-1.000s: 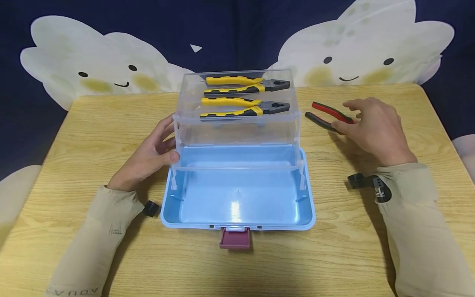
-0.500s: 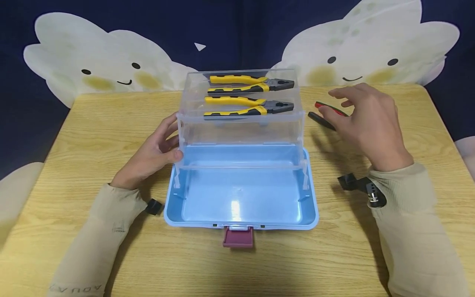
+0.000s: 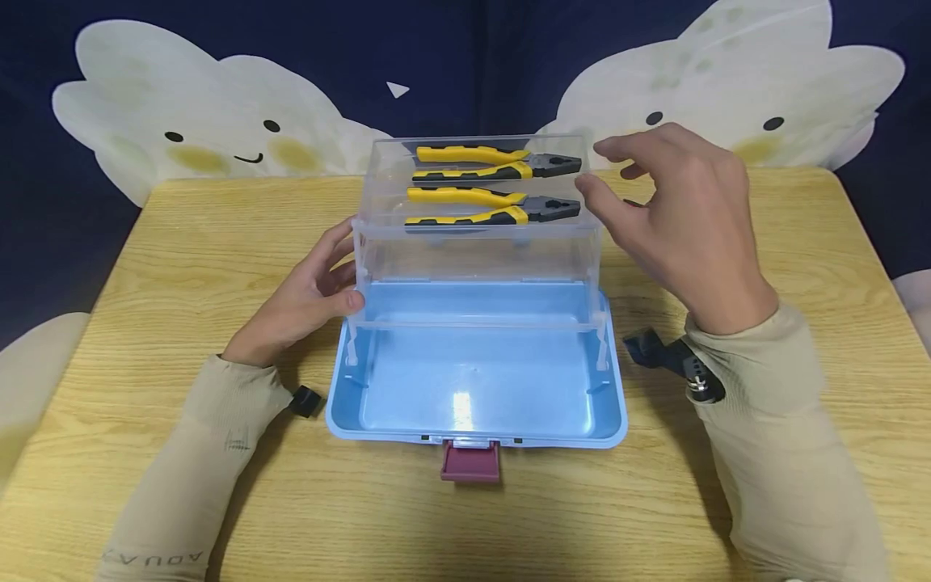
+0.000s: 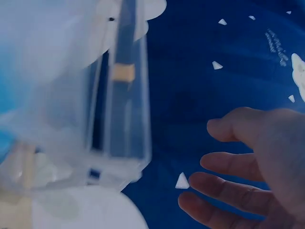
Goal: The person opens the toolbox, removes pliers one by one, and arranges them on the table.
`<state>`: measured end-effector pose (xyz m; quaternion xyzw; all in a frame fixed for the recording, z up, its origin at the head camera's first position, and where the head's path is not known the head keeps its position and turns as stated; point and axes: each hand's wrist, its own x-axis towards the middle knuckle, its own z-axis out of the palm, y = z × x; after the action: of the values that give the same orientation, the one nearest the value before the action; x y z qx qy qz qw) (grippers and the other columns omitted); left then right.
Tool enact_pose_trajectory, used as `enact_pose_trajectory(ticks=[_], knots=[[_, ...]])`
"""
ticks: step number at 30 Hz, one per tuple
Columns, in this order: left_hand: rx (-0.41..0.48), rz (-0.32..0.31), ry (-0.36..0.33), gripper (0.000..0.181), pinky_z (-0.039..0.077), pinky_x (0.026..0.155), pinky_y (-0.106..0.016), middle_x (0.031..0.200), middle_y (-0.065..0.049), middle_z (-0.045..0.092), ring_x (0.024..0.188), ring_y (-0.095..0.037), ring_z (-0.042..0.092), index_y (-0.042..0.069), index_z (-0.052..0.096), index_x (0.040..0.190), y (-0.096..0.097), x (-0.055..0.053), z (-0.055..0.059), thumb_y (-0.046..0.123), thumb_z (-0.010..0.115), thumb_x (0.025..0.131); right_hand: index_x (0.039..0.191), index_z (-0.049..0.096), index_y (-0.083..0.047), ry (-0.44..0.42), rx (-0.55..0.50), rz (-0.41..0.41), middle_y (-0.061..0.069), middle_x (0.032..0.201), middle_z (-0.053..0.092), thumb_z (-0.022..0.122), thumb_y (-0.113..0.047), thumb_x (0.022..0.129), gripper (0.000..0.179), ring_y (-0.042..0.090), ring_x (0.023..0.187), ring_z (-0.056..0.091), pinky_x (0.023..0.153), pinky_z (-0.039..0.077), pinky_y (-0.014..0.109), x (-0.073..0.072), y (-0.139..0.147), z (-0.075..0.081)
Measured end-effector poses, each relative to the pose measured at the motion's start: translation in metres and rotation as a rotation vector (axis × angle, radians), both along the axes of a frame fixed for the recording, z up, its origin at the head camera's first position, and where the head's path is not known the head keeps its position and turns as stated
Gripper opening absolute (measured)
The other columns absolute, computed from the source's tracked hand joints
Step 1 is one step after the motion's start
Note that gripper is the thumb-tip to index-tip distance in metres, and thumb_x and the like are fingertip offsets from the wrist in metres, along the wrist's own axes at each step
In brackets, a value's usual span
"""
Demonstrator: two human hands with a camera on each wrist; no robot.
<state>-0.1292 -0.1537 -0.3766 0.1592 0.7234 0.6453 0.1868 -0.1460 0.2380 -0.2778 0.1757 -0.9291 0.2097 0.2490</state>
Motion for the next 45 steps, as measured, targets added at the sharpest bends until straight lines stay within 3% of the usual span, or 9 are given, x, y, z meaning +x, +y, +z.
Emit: enact_pose_trajectory(ticks=[1,2,7,12,16,24,32,45], knots=[[-0.002,0.003,0.000,0.108,0.034,0.127,-0.057,0.171,-0.001,0.025,0.156,-0.034,0.035,0.037,0.022,0.163,0.000,0.000,0.000,0.062,0.084,0.077,0.119,0.077,-0.004,0.008,-0.003,0.007,0.023,0.107,0.078,0.071,-0.031,0.096,0.036,0.031,0.083,0.069,0.064,0.025,0.008,0.000,-0.003,0.002],[-0.003,0.005,0.000,0.109,0.034,0.127,-0.057,0.171,-0.001,0.025,0.156,-0.034,0.035,0.037,0.023,0.163,0.000,0.000,0.000,0.062,0.084,0.077,0.119,0.077,-0.004,0.017,-0.003,0.015,0.023,0.107,0.078,0.070,-0.030,0.097,0.035,0.032,0.081,0.069,0.064,0.025,0.008,0.001,-0.006,0.005],[-0.004,0.007,0.002,0.108,0.033,0.127,-0.056,0.171,-0.002,0.026,0.155,-0.034,0.035,0.037,0.023,0.163,-0.001,-0.001,-0.003,0.063,0.083,0.077,0.117,0.078,-0.002,0.066,-0.020,0.071,0.023,0.104,0.078,0.071,-0.027,0.096,0.033,0.032,0.075,0.065,0.067,0.025,0.005,0.002,-0.021,0.012],[-0.006,0.007,0.003,0.106,0.033,0.128,-0.055,0.171,0.000,0.027,0.156,-0.033,0.035,0.038,0.024,0.163,-0.002,-0.001,-0.005,0.063,0.083,0.078,0.116,0.078,-0.003,0.089,-0.029,0.128,0.021,0.105,0.079,0.070,-0.028,0.097,0.033,0.037,0.089,0.071,0.075,0.026,0.005,0.001,-0.032,0.016],[-0.004,0.012,0.002,0.108,0.033,0.128,-0.055,0.170,0.000,0.028,0.155,-0.033,0.036,0.038,0.024,0.162,-0.001,-0.002,-0.005,0.064,0.083,0.076,0.116,0.078,-0.004,0.092,-0.023,0.161,0.019,0.104,0.079,0.070,-0.031,0.098,0.034,0.032,0.088,0.069,0.073,0.029,0.009,0.000,-0.040,0.019],[0.007,0.009,-0.001,0.112,0.034,0.127,-0.055,0.171,-0.003,0.026,0.156,-0.035,0.035,0.034,0.023,0.164,0.001,-0.002,-0.008,0.065,0.083,0.075,0.115,0.079,-0.007,0.018,-0.038,0.218,0.012,0.109,0.079,0.076,-0.030,0.094,0.032,0.027,0.095,0.074,0.071,0.039,0.017,0.002,-0.053,0.012],[0.026,0.016,0.003,0.112,0.035,0.126,-0.055,0.170,0.000,0.028,0.155,-0.032,0.036,0.035,0.023,0.163,-0.002,-0.002,-0.007,0.064,0.084,0.074,0.110,0.078,-0.002,-0.046,-0.009,0.292,0.013,0.107,0.077,0.080,-0.026,0.091,0.030,0.028,0.089,0.071,0.077,0.055,0.038,0.000,-0.062,0.006],[0.023,0.013,0.004,0.114,0.034,0.127,-0.056,0.171,-0.002,0.027,0.155,-0.034,0.035,0.034,0.024,0.163,-0.001,-0.003,-0.005,0.066,0.085,0.072,0.114,0.078,-0.005,-0.178,0.069,0.276,0.016,0.107,0.078,0.081,-0.020,0.090,0.029,0.029,0.085,0.074,0.069,0.055,0.042,-0.002,-0.065,0.005]])
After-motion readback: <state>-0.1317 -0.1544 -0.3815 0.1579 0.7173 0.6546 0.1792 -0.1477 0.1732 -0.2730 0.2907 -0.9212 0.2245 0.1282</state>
